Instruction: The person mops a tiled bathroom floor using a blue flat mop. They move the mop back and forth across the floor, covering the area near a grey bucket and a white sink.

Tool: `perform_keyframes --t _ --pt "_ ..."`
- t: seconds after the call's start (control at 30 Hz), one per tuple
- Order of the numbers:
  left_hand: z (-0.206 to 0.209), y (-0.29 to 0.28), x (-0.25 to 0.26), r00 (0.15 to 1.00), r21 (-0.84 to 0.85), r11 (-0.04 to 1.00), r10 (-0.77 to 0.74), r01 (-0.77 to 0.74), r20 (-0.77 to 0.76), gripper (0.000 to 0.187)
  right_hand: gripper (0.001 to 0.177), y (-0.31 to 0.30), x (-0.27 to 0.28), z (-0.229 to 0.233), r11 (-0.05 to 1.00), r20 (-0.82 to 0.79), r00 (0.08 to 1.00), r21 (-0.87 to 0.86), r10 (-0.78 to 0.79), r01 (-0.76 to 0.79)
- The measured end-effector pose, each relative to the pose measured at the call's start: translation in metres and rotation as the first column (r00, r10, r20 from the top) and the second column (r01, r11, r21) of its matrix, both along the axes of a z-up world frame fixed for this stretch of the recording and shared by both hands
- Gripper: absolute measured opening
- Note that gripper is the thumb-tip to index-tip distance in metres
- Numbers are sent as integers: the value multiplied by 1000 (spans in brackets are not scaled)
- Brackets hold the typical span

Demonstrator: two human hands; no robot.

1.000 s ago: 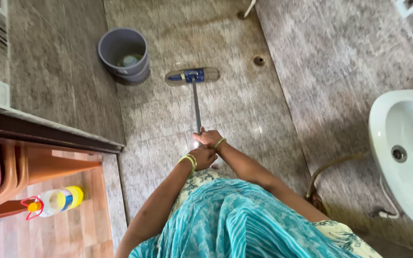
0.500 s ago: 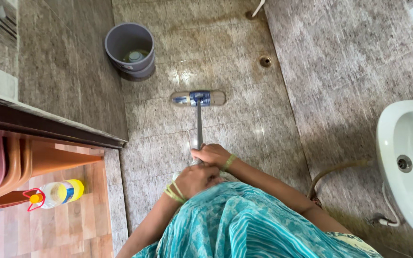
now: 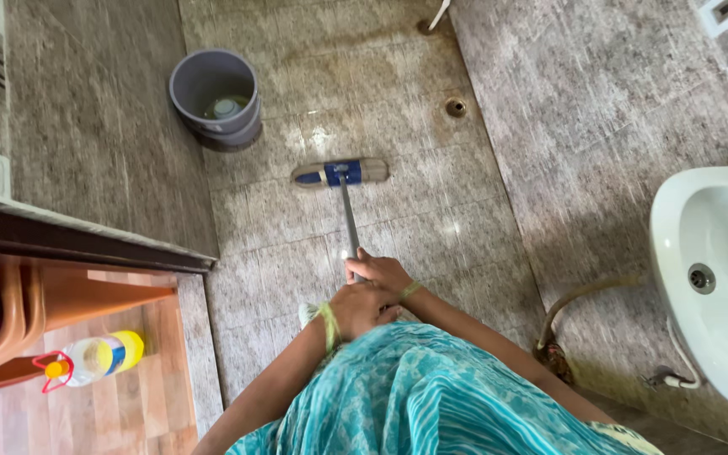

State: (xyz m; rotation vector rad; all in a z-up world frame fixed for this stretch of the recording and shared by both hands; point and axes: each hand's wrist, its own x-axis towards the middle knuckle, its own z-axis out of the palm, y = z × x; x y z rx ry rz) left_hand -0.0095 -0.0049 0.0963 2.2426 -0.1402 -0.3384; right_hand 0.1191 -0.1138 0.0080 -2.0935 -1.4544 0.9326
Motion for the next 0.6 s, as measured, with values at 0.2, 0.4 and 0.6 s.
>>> perform_keyframes --t 0.2,0.4,0.6 --pt "-106 17 34 996 168 985 -20 34 -85 36 33 28 28 -126 993 168 984 109 -66 48" --pt "-105 33 22 954 67 952 300 -298 -16 34 29 30 29 -113 804 178 982 572 68 -159" --pt "-15 14 -20 974 -160 969 164 -188 -155 25 25 17 -18 -61 685 205 968 685 148 -250"
